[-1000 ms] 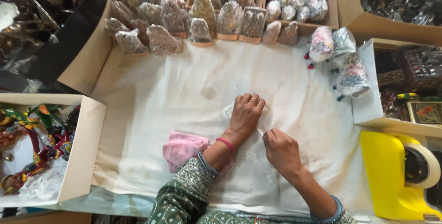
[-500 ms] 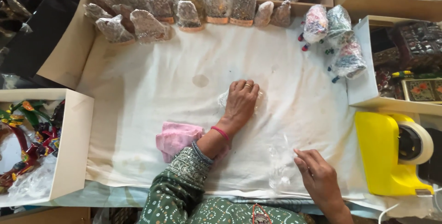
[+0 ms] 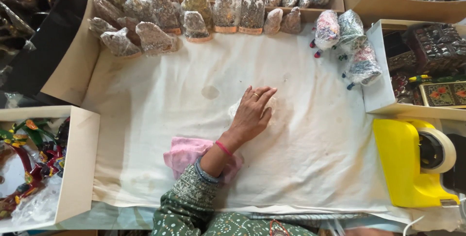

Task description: Cleaning and wrapping decorative figurines at a fulfillment workstation.

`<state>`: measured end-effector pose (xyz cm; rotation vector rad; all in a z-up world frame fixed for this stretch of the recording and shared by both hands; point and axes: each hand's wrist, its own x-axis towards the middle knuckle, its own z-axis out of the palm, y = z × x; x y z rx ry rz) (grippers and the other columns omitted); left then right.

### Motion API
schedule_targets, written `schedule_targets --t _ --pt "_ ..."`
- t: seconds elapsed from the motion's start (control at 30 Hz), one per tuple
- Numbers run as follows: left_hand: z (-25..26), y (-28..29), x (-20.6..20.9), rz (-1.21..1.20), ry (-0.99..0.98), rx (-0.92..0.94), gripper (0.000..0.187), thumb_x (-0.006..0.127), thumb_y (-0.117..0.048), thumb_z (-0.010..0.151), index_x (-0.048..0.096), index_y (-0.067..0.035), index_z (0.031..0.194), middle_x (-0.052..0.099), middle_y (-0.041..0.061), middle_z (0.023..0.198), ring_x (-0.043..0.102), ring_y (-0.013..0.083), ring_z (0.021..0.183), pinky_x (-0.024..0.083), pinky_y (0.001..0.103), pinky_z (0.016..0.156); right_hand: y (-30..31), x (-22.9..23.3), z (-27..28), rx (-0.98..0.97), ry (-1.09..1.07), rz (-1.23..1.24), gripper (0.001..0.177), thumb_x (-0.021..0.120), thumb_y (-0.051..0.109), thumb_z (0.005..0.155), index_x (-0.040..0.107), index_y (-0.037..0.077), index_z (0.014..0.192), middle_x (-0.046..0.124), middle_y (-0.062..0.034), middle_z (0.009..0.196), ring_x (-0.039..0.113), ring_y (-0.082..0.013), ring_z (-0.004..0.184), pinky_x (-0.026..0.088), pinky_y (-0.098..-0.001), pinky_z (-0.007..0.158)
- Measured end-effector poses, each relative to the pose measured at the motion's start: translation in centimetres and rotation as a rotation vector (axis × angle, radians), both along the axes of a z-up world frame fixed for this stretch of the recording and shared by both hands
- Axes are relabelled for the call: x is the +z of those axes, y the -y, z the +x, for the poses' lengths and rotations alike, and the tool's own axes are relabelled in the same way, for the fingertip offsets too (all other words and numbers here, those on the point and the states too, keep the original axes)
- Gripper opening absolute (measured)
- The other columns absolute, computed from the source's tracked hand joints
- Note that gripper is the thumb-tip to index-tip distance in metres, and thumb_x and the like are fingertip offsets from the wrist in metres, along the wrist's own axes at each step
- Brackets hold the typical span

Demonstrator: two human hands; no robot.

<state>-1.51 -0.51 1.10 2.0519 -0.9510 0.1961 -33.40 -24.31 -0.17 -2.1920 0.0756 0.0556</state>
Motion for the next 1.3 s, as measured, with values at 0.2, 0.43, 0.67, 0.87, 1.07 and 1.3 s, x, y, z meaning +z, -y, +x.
schedule_targets --t 0.2,0.43,0.67,0.87,1.07,1.3 --pt "1.8 -1.5 -0.3 -0.16 -0.243 0.1 0.039 0.058 -0.012 0.098 0.06 -0.005 0.137 0.059 0.017 0.135 0.058 0.0332 0.126 0.049 0.041 0.107 0.6 -1.2 -1.0 0.024 -0.039 -0.136 0.019 0.077 0.019 0.082 0.079 0.014 0.099 0.079 -0.0047 0.092 0.078 -0.0195 0.081 0.062 -0.0332 0.073" --pt "2.0 -1.7 -2.0 0.052 -0.173 0.21 0.035 0.065 -0.019 0.092 0.065 -0.003 0.123 0.063 0.018 0.127 0.058 0.036 0.118 0.048 0.045 0.101 0.1 0.7 0.6 0.053 -0.032 -0.283 0.017 0.076 0.024 0.083 0.077 0.015 0.098 0.076 -0.0059 0.085 0.078 -0.0226 0.074 0.061 -0.0338 0.068" --pt "1.5 -2.7 -1.7 0.161 -0.193 0.153 0.038 0.066 -0.019 0.09 0.065 -0.006 0.125 0.065 0.015 0.122 0.06 0.0336 0.117 0.048 0.045 0.102 -6.9 7.8 22.2 0.092 0.234 -0.225 0.036 0.071 0.005 0.087 0.068 0.008 0.122 0.065 -0.0122 0.121 0.067 -0.0298 0.098 0.056 -0.0365 0.079" --pt "2.4 -2.9 -2.3 -0.172 -0.431 -0.026 0.047 0.071 -0.012 0.091 0.062 -0.008 0.137 0.069 0.012 0.117 0.066 0.025 0.109 0.053 0.035 0.097 -6.4 3.1 27.5 0.054 0.134 0.347 0.071 0.058 -0.008 0.076 0.052 0.007 0.146 0.05 -0.0098 0.151 0.055 -0.0229 0.133 0.053 -0.0362 0.09" --pt "2.6 -2.4 -2.5 -0.712 -1.089 -0.317 0.043 0.059 -0.01 0.104 0.052 -0.003 0.146 0.061 0.005 0.126 0.058 0.0126 0.119 0.049 0.03 0.104 -5.5 -1.6 26.3 -0.038 0.167 1.006 0.071 0.062 0.019 0.094 0.037 -0.003 0.157 0.048 -0.0187 0.154 0.052 -0.0253 0.138 0.048 -0.0377 0.111" --pt "2.6 -1.8 -3.8 -0.892 -1.218 -0.286 0.043 0.056 -0.013 0.106 0.051 0.001 0.147 0.062 0.008 0.129 0.058 0.0161 0.123 0.048 0.034 0.107 -6.8 -3.2 26.1 0.076 0.291 0.993 0.078 0.071 0.025 0.097 0.034 -0.003 0.16 0.051 -0.0151 0.151 0.054 -0.0224 0.136 0.047 -0.0382 0.109"
